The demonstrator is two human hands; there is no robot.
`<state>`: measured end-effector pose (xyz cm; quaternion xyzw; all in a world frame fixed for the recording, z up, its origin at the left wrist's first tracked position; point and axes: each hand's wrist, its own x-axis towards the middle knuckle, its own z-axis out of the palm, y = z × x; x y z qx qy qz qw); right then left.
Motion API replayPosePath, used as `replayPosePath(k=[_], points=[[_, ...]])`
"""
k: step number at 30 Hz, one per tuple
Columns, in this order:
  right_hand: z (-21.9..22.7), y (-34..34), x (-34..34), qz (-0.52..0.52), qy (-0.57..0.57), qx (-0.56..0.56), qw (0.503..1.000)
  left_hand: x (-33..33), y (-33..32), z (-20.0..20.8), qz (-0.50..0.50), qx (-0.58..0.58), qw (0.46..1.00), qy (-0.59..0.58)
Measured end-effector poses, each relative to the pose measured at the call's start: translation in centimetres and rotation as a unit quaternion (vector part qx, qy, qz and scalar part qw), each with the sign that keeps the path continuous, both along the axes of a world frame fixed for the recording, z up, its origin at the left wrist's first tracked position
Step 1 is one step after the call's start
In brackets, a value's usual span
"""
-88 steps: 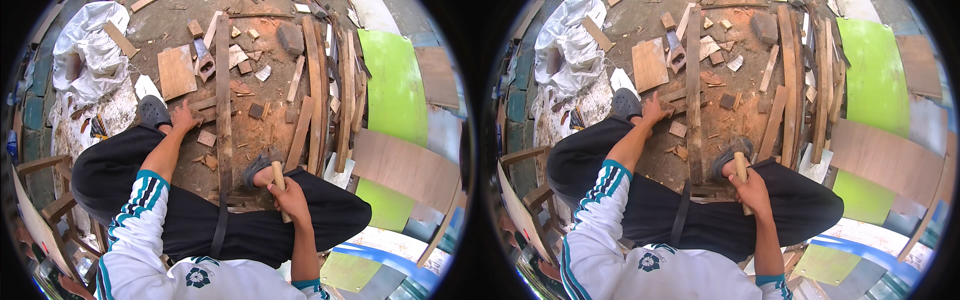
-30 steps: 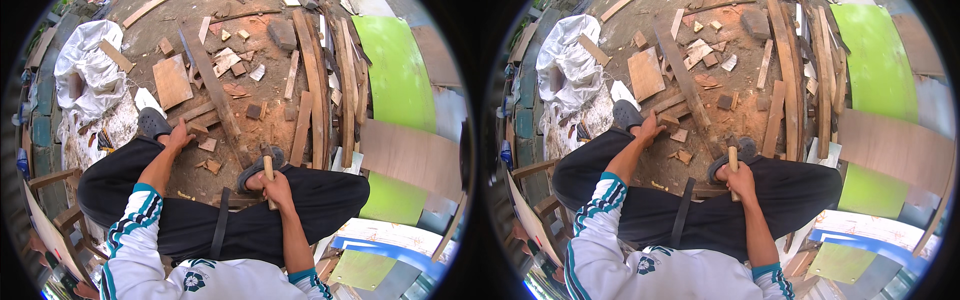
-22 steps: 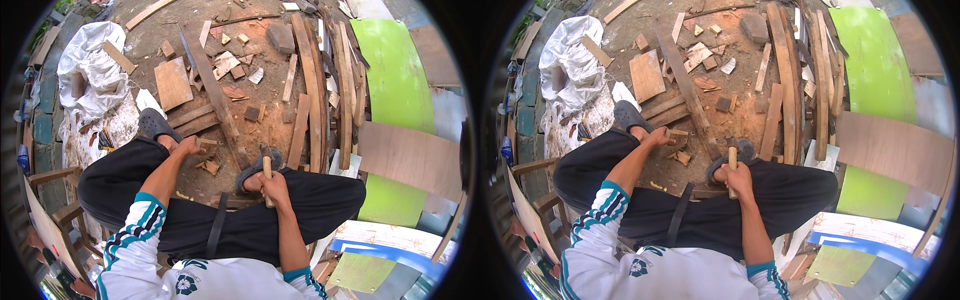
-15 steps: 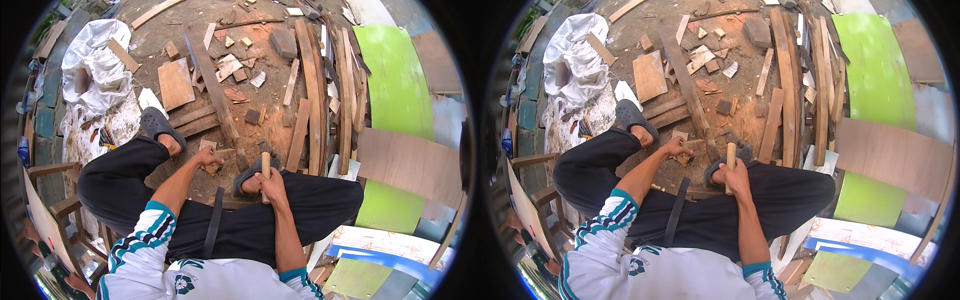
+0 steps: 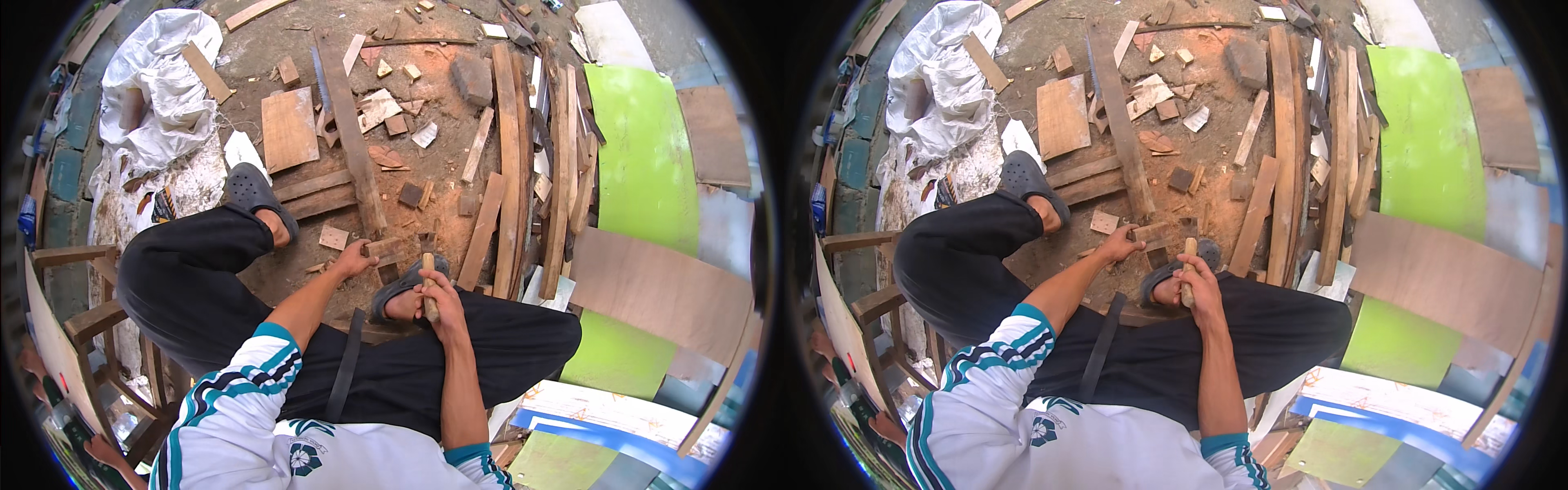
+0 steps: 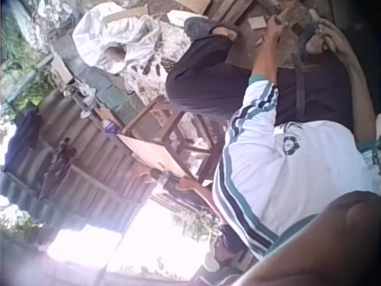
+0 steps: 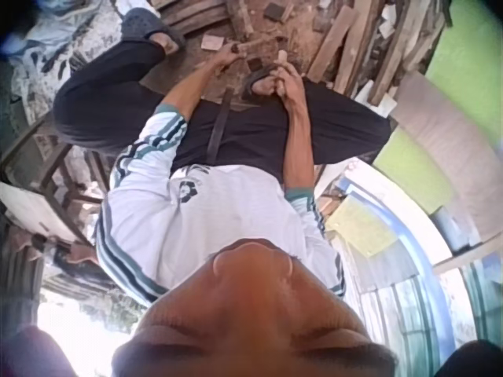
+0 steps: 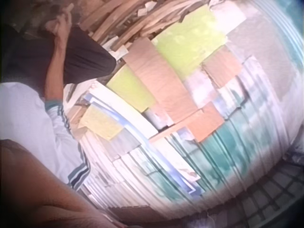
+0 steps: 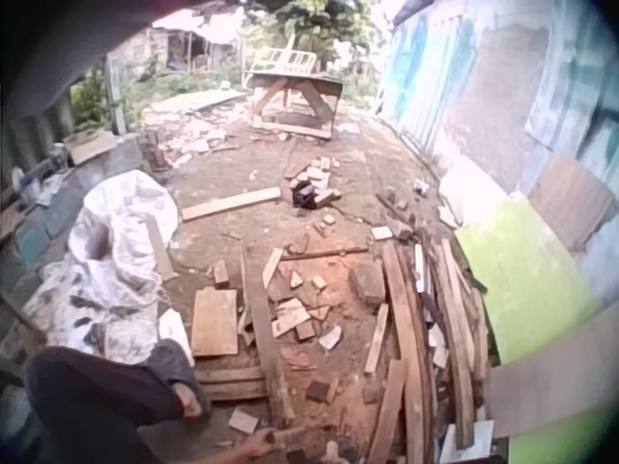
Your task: The person sits on the ground and uses a hammer to repeatedly strike a long wooden plank, breaking it into smaller pieces. The person repositions the wood and continues hammering until the plank is fragmented.
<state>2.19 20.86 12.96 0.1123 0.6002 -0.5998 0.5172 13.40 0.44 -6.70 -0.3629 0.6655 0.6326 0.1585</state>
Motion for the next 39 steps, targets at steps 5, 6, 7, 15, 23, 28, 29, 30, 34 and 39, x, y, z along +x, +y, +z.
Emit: replayPosePath(k=[5,6,7,15,23,28,29,30,34,39], points=[[0.8,0.1,-0.7,0.030,0.082,-0.036,0.996,0.1,1.0,-0.8,0.054,-0.010,0.998,0.014],[0.9,0.0,-0.4,0.040,0.100,-0.069,0.992,0.3,0.9,-1.0,0.066,0.006,0.998,0.009],[0.9,-0.3,-0.1,0.050,0.118,-0.102,0.987,0.5,0.7,-1.3,0.076,0.006,0.997,0.012],[3.2,-4.2,-2.2,0.162,0.330,0.077,0.927,-0.4,0.0,-0.7,0.092,0.013,0.996,0.005],[-4.9,-11.3,-7.0,0.080,0.307,-0.027,0.948,0.1,0.7,-3.2,0.083,0.009,0.996,0.005],[-6.7,-16.8,-6.7,0.092,0.249,0.175,0.948,0.2,1.8,-2.2,0.072,-0.021,0.997,-0.013],[-7.1,-17.8,-6.5,0.114,0.253,0.242,0.930,0.7,2.0,-1.1,0.111,0.002,0.994,-0.001],[-7.3,-18.4,-6.3,0.123,0.256,0.254,0.925,1.1,2.1,-1.4,0.113,0.001,0.994,0.001],[-8.7,-19.8,-6.2,0.166,0.249,0.277,0.913,1.9,2.0,-0.9,0.125,0.016,0.992,0.001],[-11.7,-21.2,-6.2,0.169,0.219,0.291,0.916,1.8,2.2,-0.2,0.149,0.037,0.988,0.001]])
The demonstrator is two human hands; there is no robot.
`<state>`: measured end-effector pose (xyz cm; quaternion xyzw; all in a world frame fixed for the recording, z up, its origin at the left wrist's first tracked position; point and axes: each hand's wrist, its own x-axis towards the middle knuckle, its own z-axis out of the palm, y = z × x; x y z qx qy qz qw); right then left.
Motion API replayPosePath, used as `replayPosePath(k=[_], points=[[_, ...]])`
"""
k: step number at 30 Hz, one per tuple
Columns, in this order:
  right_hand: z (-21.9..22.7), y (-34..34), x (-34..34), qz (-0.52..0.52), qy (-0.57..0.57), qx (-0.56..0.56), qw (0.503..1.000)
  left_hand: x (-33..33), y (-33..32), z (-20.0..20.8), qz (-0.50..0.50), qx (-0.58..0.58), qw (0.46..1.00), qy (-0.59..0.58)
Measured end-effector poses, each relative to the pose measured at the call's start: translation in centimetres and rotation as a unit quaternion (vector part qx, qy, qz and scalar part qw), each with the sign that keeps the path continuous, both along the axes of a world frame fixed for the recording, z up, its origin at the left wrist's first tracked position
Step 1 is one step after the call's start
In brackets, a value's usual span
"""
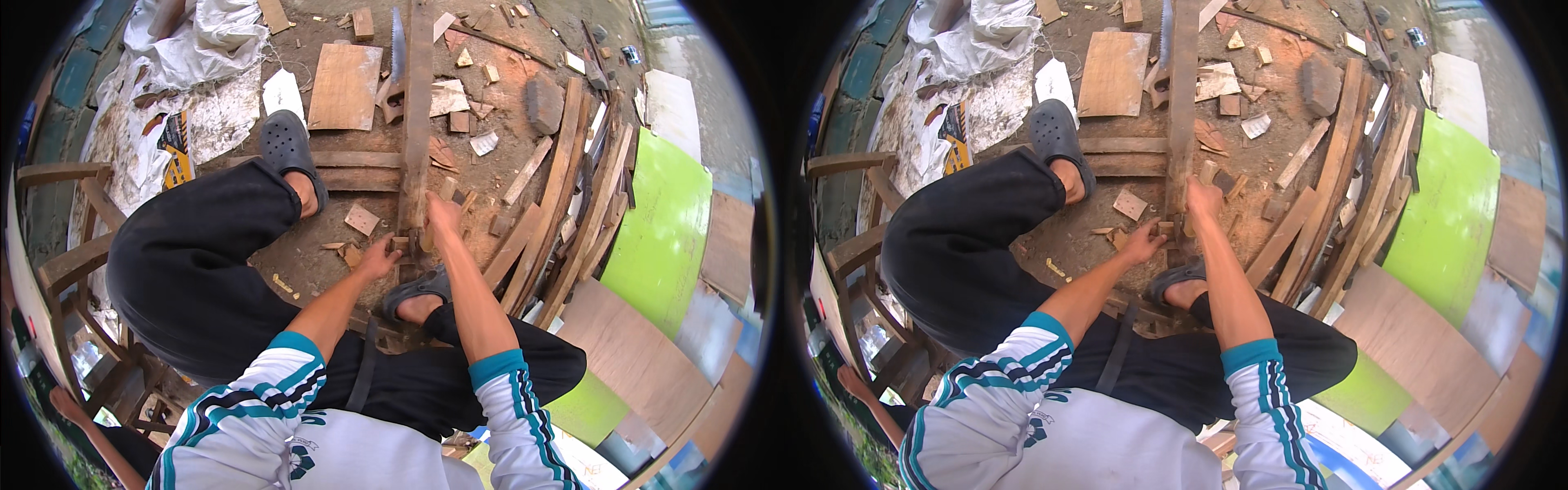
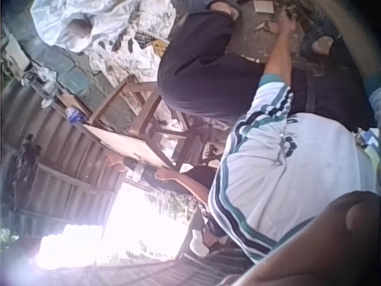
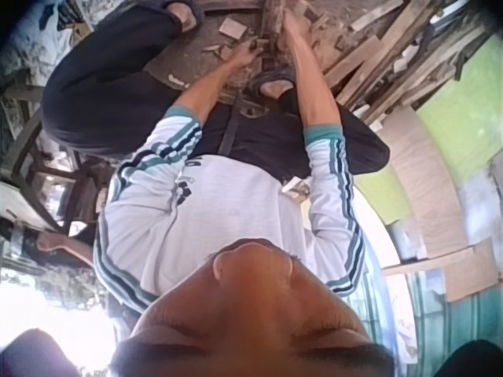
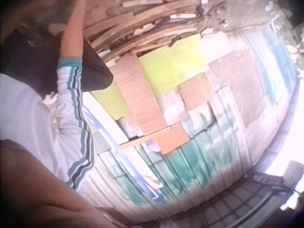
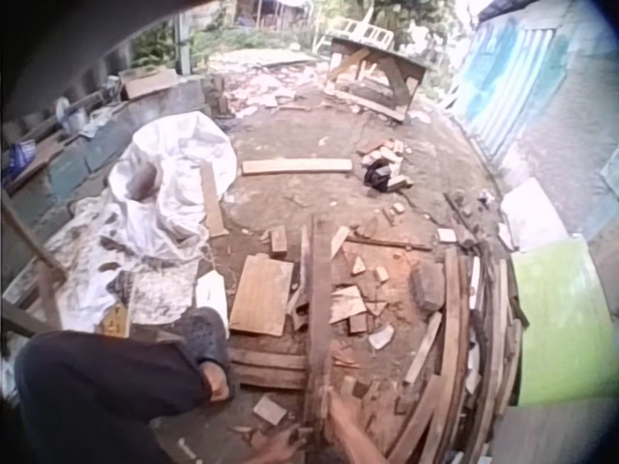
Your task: The person sits on the ground and uses a hammer to repeatedly strike a long wooden plank, breaking it into smaller pieces. The person repositions the wood and continues hammering until the plank is fragmented.
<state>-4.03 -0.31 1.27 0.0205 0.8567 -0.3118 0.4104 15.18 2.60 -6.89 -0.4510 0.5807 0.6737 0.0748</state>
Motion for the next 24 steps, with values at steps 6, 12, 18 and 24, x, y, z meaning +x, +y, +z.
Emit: replayPosePath(k=[6,12,18,24], points=[[-1.0,-0.9,0.3,0.008,0.058,0.001,0.998,-0.3,0.5,-0.9,0.013,-0.007,1.000,-0.027],[0.6,1.5,1.9,-0.013,0.053,-0.075,0.996,-0.7,0.4,-1.8,0.005,-0.028,0.999,-0.046],[4.9,0.9,0.6,0.049,-0.036,-0.118,0.991,-0.7,0.7,-1.3,0.016,-0.032,0.998,-0.055],[2.9,-0.3,-0.3,0.014,-0.078,-0.104,0.991,-0.9,0.5,-0.7,0.007,-0.032,0.997,-0.074]])
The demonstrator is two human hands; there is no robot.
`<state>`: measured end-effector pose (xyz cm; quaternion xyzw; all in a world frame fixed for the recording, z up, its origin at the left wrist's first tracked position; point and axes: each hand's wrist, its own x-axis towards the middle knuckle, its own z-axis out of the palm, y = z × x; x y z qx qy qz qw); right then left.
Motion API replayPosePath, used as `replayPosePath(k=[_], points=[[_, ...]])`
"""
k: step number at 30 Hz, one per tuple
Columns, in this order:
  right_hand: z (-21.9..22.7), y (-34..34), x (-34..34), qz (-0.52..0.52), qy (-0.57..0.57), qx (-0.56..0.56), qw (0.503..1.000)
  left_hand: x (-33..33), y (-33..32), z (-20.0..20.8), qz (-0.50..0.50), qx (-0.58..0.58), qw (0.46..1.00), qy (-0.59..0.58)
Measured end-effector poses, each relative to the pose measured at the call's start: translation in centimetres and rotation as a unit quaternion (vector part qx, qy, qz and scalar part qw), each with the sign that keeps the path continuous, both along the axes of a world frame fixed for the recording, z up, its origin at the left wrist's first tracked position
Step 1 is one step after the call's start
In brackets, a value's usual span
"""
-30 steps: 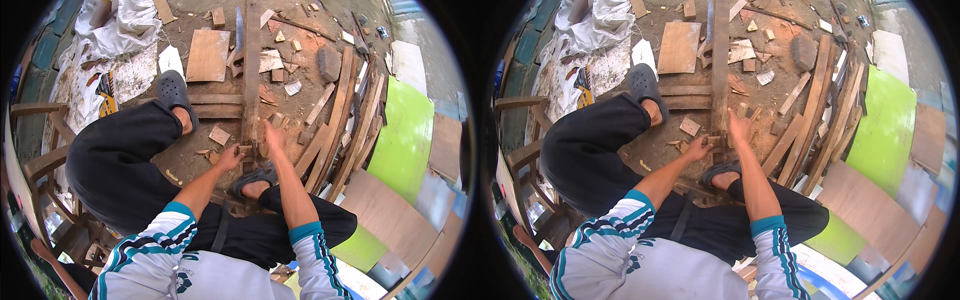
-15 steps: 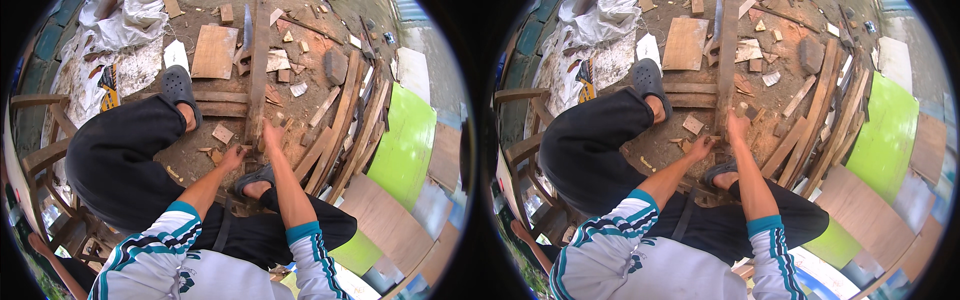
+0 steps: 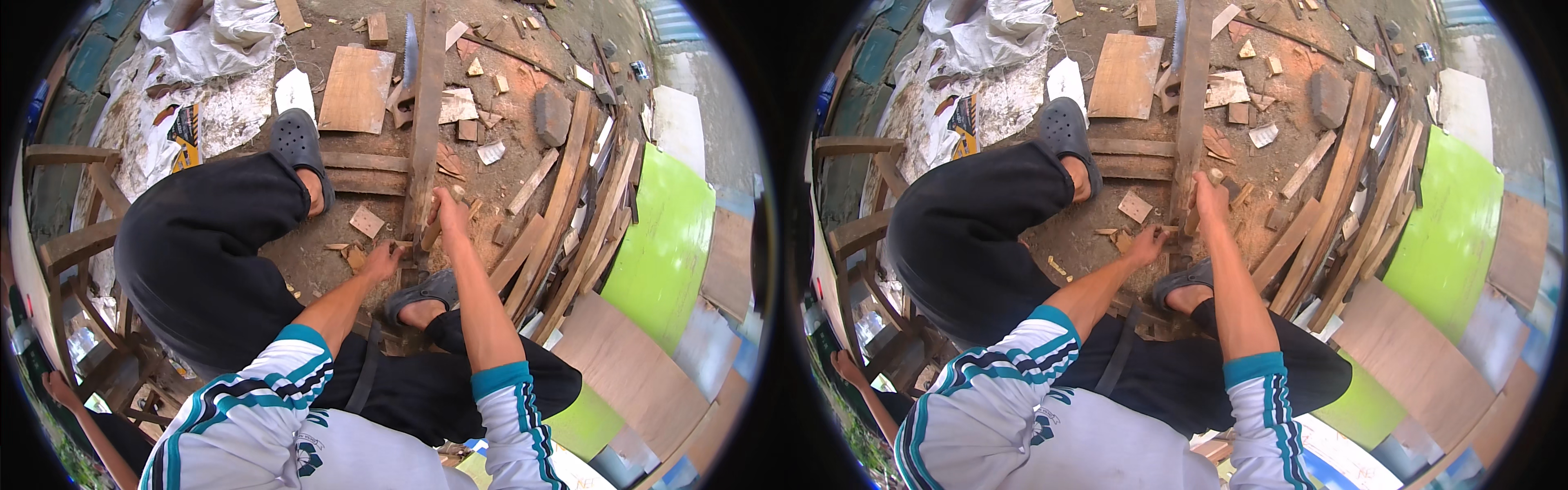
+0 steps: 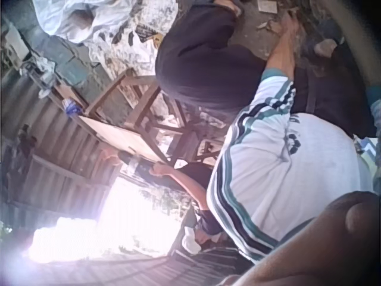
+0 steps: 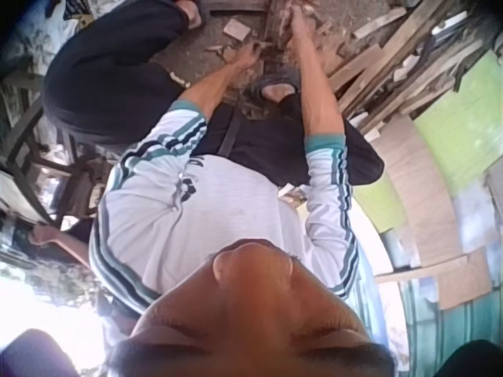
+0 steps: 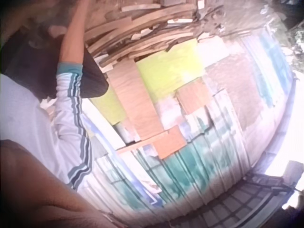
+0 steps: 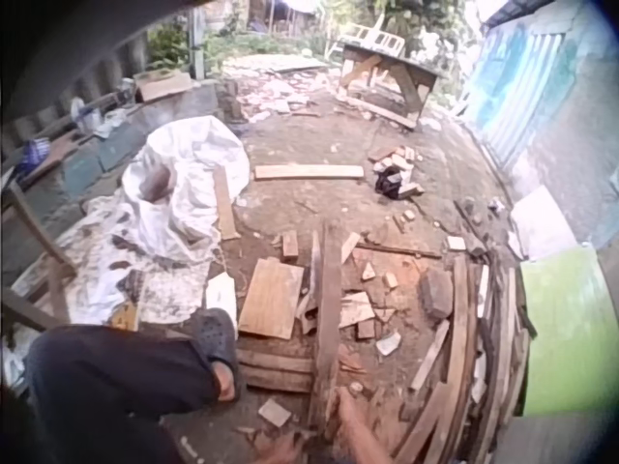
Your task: The person sits on the ground and uses a hammer to repeatedly strike a long wooden plank, breaking it into smaller pieces. The person repositions the wood and continues hammering until the plank is fragmented.
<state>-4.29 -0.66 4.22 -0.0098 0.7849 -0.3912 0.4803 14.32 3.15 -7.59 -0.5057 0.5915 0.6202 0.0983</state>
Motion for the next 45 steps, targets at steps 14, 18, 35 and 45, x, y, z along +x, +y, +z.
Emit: replayPosePath(k=[14,18,35,45], points=[[-0.2,1.5,-1.0,0.039,-0.041,-0.048,0.997,-0.2,-0.3,-1.9,0.001,-0.020,1.000,0.017],[0.8,3.5,0.5,0.006,0.010,-0.122,0.992,0.0,-0.3,-1.8,0.004,-0.011,0.999,0.045],[2.7,4.9,4.0,-0.043,0.092,-0.121,0.987,0.5,-5.7,0.2,-0.140,-0.113,0.983,0.033],[0.1,3.3,3.9,-0.006,0.072,-0.082,0.994,-9.5,-14.9,3.4,-0.181,-0.468,0.862,-0.065]])
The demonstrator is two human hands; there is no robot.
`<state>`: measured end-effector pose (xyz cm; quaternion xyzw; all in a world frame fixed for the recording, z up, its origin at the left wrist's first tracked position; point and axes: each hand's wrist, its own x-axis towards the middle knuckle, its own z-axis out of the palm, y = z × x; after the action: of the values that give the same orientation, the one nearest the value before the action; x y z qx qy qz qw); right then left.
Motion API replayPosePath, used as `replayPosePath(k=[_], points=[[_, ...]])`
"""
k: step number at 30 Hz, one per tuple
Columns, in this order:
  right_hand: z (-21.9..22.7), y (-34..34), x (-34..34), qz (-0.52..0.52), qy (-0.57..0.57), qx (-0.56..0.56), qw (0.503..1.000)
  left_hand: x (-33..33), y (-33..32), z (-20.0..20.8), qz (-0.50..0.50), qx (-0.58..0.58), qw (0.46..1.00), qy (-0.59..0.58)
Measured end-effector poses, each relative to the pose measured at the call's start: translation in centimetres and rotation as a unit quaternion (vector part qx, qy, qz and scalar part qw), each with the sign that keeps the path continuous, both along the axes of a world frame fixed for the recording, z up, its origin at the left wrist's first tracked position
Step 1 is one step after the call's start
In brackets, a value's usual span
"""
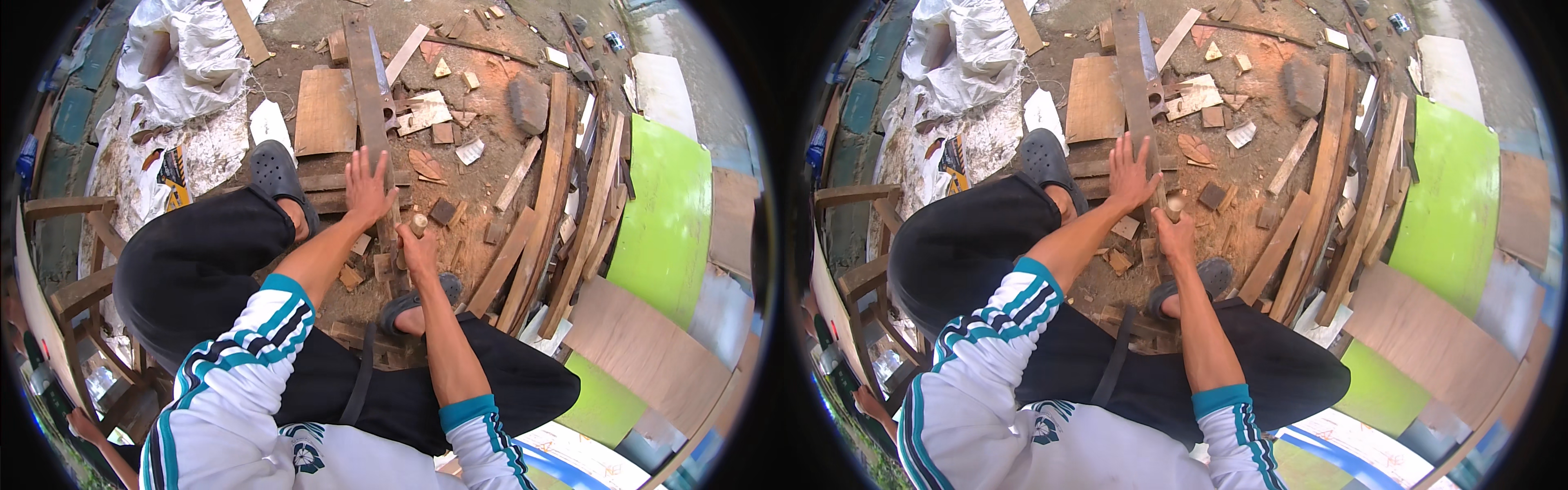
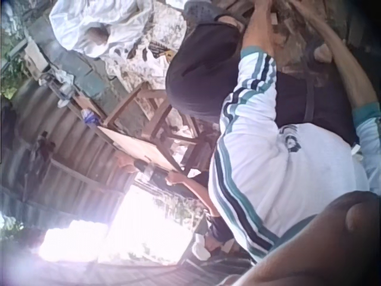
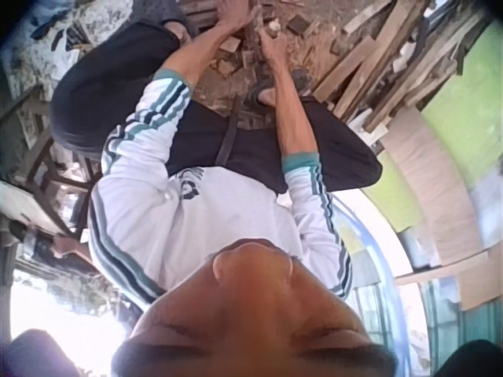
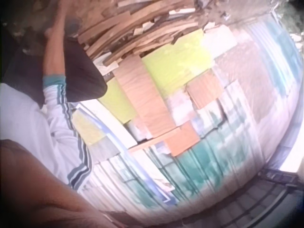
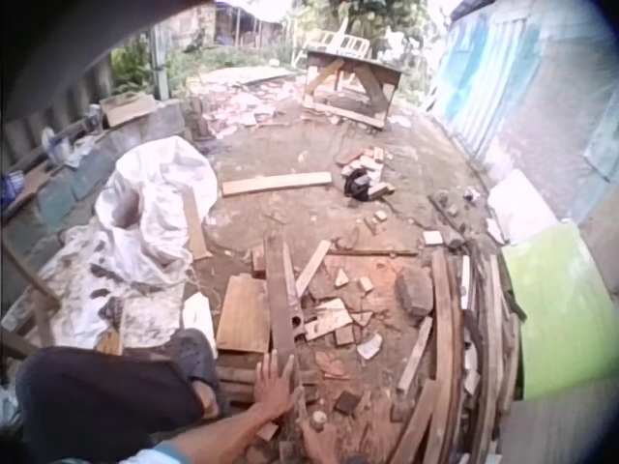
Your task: The person sits on the ground and uses a hammer to repeatedly strike a long wooden plank, breaking it into smaller pieces. The person repositions the wood and continues hammering until the plank is fragmented.
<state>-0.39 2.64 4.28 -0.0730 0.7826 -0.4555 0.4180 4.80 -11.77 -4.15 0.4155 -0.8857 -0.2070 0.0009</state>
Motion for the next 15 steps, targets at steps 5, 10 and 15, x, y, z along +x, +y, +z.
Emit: replayPosePath(k=[5,10,15], points=[[-0.4,-0.2,-1.8,0.027,-0.087,-0.018,0.996,-3.6,-4.5,-3.2,-0.013,-0.055,0.998,0.013],[2.7,-2.1,-1.5,0.072,-0.075,-0.066,0.992,-6.2,-4.9,-5.8,0.092,-0.118,0.989,0.016],[2.3,-2.8,-1.4,0.012,-0.113,-0.098,0.989,-7.4,-4.5,-5.8,0.099,-0.128,0.987,0.006]])
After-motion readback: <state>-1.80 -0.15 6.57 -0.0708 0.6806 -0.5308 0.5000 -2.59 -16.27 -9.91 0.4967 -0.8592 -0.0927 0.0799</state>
